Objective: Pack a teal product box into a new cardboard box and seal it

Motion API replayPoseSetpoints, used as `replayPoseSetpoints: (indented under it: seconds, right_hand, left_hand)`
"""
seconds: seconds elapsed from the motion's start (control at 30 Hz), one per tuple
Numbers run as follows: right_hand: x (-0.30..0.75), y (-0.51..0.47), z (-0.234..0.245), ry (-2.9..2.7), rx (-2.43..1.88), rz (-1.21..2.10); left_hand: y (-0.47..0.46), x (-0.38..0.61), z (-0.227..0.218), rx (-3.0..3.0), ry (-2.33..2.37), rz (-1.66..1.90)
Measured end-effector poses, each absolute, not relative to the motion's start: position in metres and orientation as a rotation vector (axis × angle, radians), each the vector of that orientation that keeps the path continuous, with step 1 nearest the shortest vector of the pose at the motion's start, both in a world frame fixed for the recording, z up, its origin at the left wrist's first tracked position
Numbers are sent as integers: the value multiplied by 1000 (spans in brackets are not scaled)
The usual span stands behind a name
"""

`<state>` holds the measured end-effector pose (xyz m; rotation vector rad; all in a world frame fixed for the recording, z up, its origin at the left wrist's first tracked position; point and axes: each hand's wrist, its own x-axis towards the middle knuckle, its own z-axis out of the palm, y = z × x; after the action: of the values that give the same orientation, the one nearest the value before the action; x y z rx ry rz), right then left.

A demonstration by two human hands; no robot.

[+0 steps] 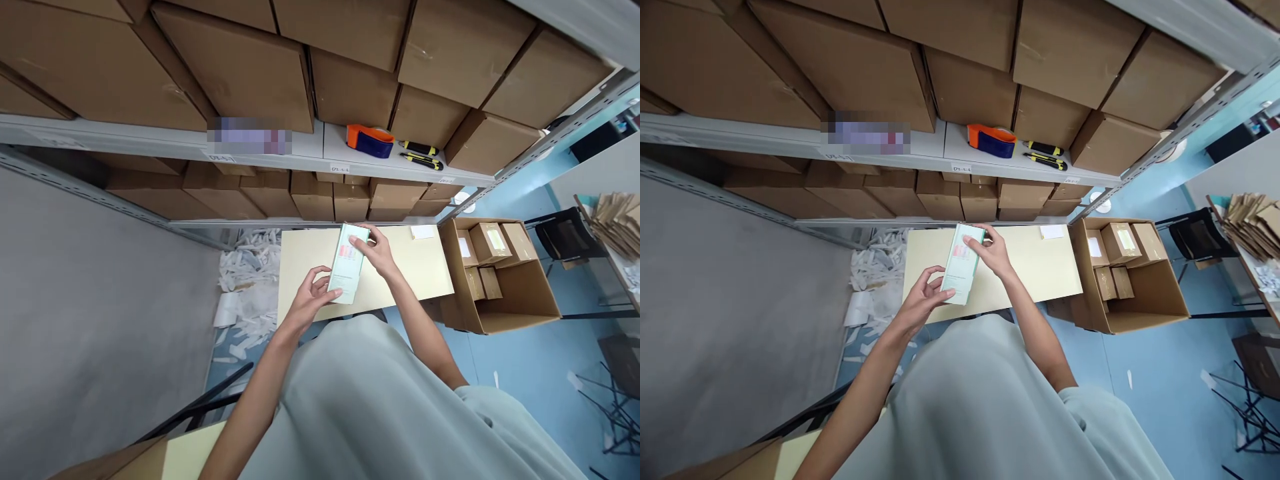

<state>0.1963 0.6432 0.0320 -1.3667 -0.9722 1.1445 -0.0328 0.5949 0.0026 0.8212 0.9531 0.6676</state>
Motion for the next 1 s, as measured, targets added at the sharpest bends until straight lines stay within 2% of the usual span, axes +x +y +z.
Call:
replayPoseSetpoints:
  seconds: [0.4, 0.67, 0.83, 1.0]
  right_hand:
    - [216, 635, 42, -792, -1153, 1459]
    - [202, 643, 25, -797, -1397, 1270]
    - [199, 641, 23, -877, -1401, 1191]
    - [211, 636, 31, -875, -1317, 1304]
  left_hand:
    - [593, -37, 0, 502, 758, 585]
    - [596, -37, 2, 735, 956, 587]
    - [598, -32, -2, 769, 1026, 592]
    - [594, -36, -12, 640, 965, 633]
